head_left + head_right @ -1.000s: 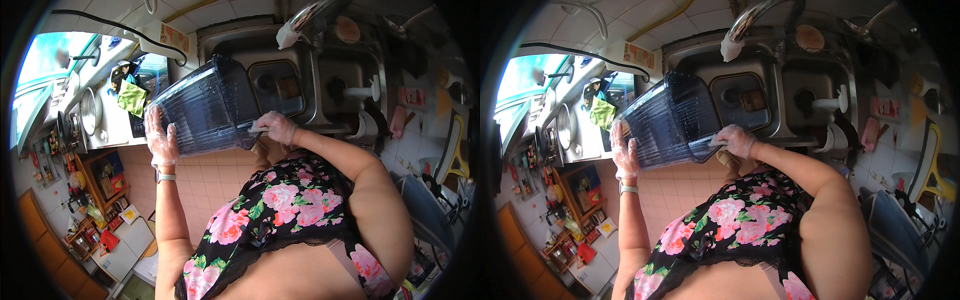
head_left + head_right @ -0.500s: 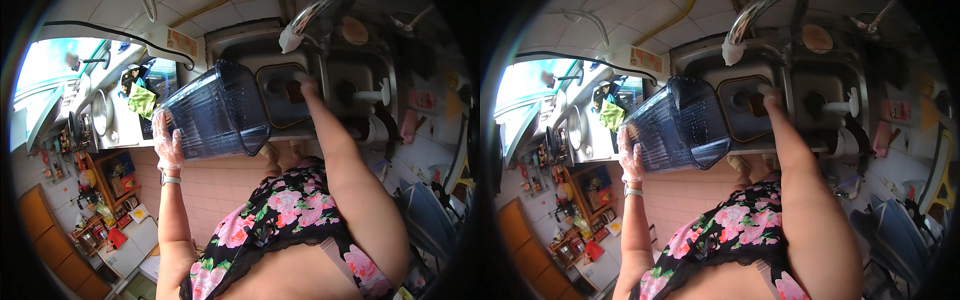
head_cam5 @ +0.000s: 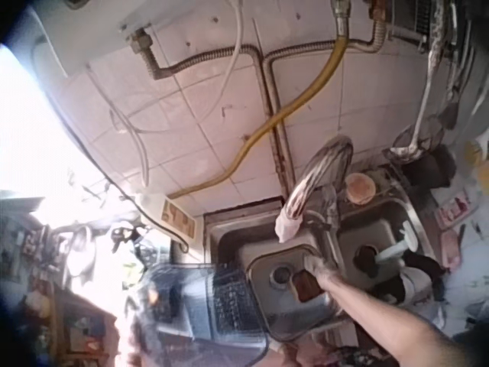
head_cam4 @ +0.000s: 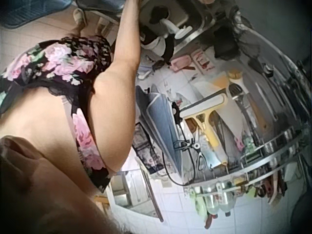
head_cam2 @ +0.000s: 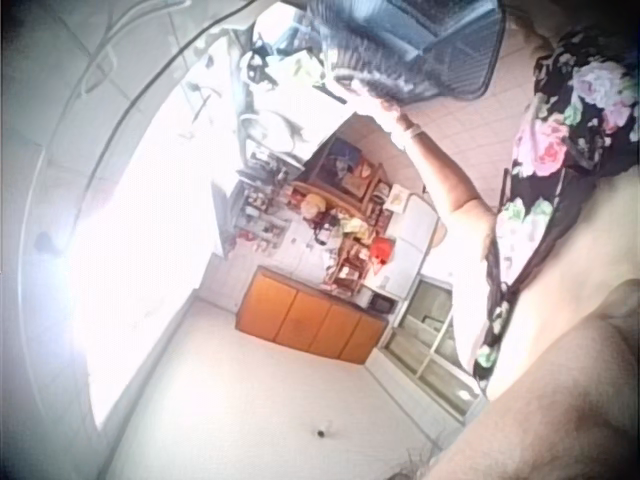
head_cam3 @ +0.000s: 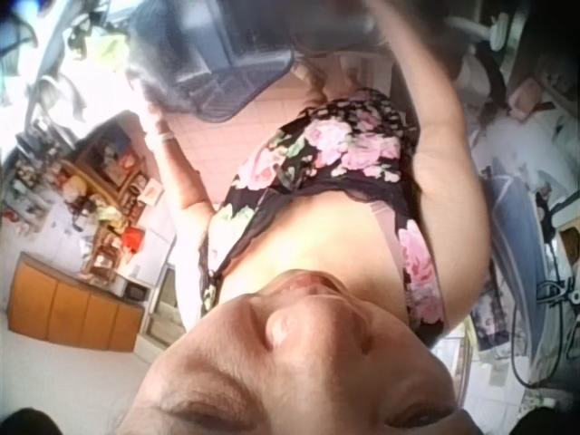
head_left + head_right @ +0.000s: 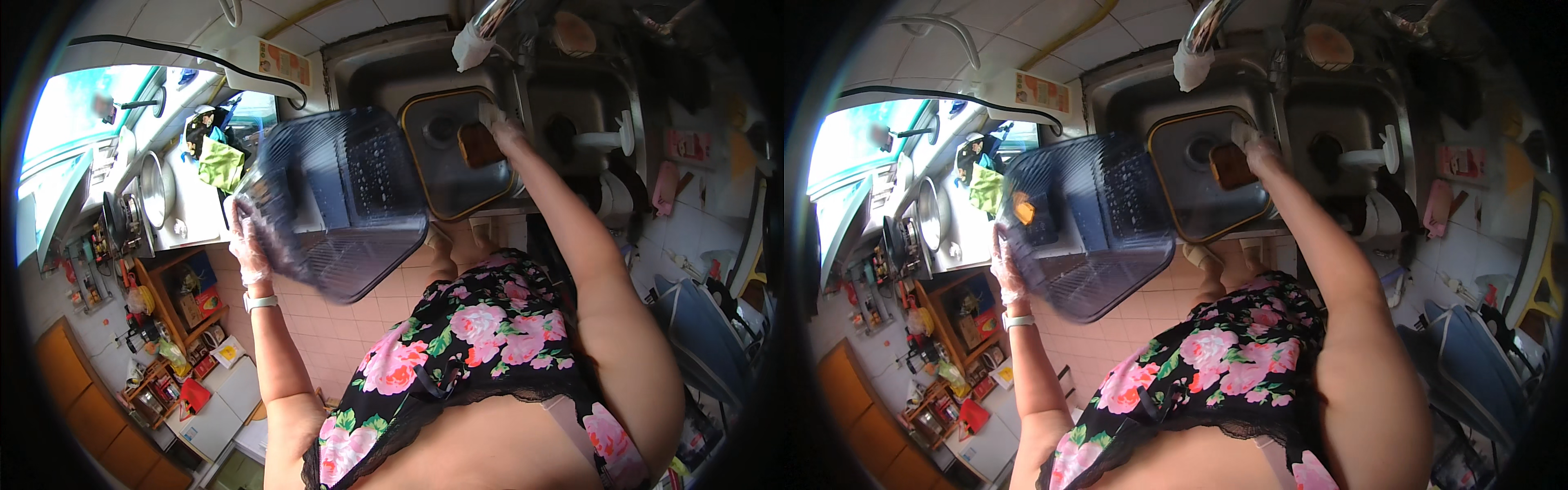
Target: The person washes a black plastic tray and a yellow plastic scraper in the kitchen sink. They use a sponge and running water to scrub the items, rinse them, and place them in the sink.
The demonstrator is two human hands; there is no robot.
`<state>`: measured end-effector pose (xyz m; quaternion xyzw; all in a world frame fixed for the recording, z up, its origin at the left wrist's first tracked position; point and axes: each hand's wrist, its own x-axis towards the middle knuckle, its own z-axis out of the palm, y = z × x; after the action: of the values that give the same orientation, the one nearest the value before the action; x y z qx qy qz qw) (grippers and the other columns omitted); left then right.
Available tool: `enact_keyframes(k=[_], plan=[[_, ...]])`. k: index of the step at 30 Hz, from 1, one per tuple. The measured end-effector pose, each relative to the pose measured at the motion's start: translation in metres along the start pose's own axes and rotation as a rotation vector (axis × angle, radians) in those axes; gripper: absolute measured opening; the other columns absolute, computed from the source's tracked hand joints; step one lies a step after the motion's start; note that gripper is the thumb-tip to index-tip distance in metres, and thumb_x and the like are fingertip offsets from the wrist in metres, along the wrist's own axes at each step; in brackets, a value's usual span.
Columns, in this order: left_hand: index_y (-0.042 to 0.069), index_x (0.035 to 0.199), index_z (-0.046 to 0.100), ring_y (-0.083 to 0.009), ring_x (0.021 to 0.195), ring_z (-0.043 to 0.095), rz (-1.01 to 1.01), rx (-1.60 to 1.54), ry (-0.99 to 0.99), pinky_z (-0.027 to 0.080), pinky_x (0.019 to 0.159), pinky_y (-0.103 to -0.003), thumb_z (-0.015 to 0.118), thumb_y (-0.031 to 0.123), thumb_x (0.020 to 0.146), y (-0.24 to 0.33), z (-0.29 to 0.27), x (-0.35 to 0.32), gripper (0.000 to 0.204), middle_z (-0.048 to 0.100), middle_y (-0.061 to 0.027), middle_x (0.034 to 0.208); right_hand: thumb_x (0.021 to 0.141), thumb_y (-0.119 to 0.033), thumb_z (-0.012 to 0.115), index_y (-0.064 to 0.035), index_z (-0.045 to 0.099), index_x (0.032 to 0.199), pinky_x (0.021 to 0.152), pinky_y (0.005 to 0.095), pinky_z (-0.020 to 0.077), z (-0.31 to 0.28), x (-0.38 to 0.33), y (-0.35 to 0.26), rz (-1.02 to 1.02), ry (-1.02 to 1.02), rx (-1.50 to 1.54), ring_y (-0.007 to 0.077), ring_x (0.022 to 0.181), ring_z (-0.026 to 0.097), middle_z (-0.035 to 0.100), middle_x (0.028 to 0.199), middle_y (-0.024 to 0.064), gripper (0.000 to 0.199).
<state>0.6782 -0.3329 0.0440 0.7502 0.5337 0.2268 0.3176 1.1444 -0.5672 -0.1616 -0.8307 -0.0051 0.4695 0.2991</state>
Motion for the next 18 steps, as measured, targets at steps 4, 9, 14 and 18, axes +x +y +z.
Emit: enact_keyframes(k=[4,9,14,18], plan=[[0.012,0.143,0.051,-0.0216,0.117,0.059,-0.493,-0.609,-0.031,0.046,0.094,-0.034,0.05,0.042,0.103,-0.128,-0.041,0.014,0.05,0.058,-0.0069,0.138,0.096,-0.045,0.057,-0.0025,0.059,0.127,0.096,0.0449,0.0455,-0.013,-0.065,0.0,-0.219,-0.125,0.099,0.0345,0.119,0.057,0.06,0.127,0.0244,0.053],[0.025,0.157,0.027,-0.0288,0.143,0.033,-0.48,-0.554,-0.25,0.02,0.116,-0.053,0.033,0.066,0.099,-0.029,-0.004,-0.008,0.071,0.026,-0.0082,0.163,0.092,-0.053,0.061,-0.0078,0.056,0.136,0.101,0.0462,0.0443,-0.019,-0.106,-0.009,-0.087,-0.21,0.449,0.0313,0.128,0.052,0.059,0.134,0.0156,0.063],[0.024,0.158,0.025,-0.0301,0.148,0.025,-0.533,-0.569,-0.34,0.014,0.117,-0.056,0.028,0.07,0.098,-0.052,-0.008,-0.002,0.075,0.024,-0.0104,0.164,0.091,-0.046,0.067,-0.0164,0.055,0.141,0.105,0.0476,0.0446,-0.041,-0.101,-0.017,-0.051,-0.46,0.722,0.0252,0.129,0.053,0.053,0.142,0.0071,0.059],[0.024,0.158,0.024,-0.0308,0.149,0.023,-0.586,-0.593,-0.358,0.013,0.118,-0.057,0.028,0.071,0.098,-0.053,-0.011,-0.001,0.077,0.022,-0.0103,0.164,0.096,-0.038,0.063,-0.0115,0.057,0.137,0.097,0.0408,0.0526,-0.059,-0.132,-0.037,-0.106,-0.494,0.824,0.0223,0.118,0.06,0.06,0.132,0.0067,0.05]])
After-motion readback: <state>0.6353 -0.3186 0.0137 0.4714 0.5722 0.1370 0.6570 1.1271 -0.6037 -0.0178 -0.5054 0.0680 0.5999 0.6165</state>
